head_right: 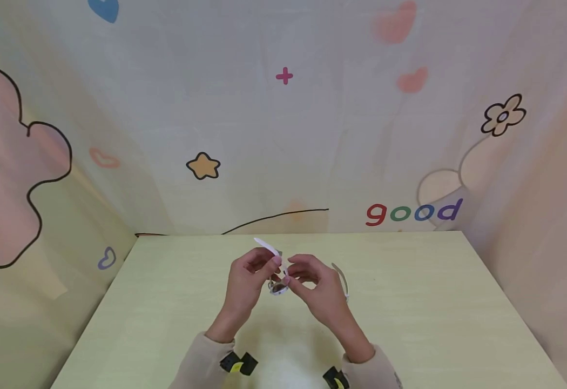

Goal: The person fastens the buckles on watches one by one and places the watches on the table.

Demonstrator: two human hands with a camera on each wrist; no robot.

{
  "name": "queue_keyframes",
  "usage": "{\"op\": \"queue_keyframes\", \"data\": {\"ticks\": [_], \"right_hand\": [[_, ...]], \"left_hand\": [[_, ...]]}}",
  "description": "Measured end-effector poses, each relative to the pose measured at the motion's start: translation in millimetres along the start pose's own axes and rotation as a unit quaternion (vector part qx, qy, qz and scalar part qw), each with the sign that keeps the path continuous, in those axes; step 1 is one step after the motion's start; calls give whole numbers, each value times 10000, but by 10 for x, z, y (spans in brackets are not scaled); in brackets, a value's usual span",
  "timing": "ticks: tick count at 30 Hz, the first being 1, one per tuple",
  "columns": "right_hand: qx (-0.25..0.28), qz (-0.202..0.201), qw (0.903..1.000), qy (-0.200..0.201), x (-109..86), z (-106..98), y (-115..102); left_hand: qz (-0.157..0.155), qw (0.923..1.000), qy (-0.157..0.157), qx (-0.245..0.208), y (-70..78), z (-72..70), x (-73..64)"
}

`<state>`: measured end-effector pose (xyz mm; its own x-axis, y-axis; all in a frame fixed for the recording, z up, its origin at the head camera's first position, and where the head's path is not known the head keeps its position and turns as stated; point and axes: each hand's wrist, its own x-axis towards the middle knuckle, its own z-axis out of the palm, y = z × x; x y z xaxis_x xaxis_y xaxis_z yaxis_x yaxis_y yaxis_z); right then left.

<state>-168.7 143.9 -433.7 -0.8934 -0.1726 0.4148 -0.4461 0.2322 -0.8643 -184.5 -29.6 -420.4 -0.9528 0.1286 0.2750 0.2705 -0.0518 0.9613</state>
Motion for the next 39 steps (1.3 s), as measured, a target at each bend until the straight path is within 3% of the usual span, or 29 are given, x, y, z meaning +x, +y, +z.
{"op": "queue_keyframes", "data": {"ticks": [9,20,28,39], "right_hand": [[-29,-181,9996,212,11,17,-2],[89,-249,9993,246,-8,47,5],[184,-348,9985,375,-10,57,-5],[253,-222,9987,394,-31,61,22]], "left_hand": [[-170,9993,-256,221,-17,-18,20],[-207,9990,-297,262,-6,-22,-13],[-217,9982,-524,192,-12,-49,-28],[-135,9987,-401,285,-20,-49,-33]]}}
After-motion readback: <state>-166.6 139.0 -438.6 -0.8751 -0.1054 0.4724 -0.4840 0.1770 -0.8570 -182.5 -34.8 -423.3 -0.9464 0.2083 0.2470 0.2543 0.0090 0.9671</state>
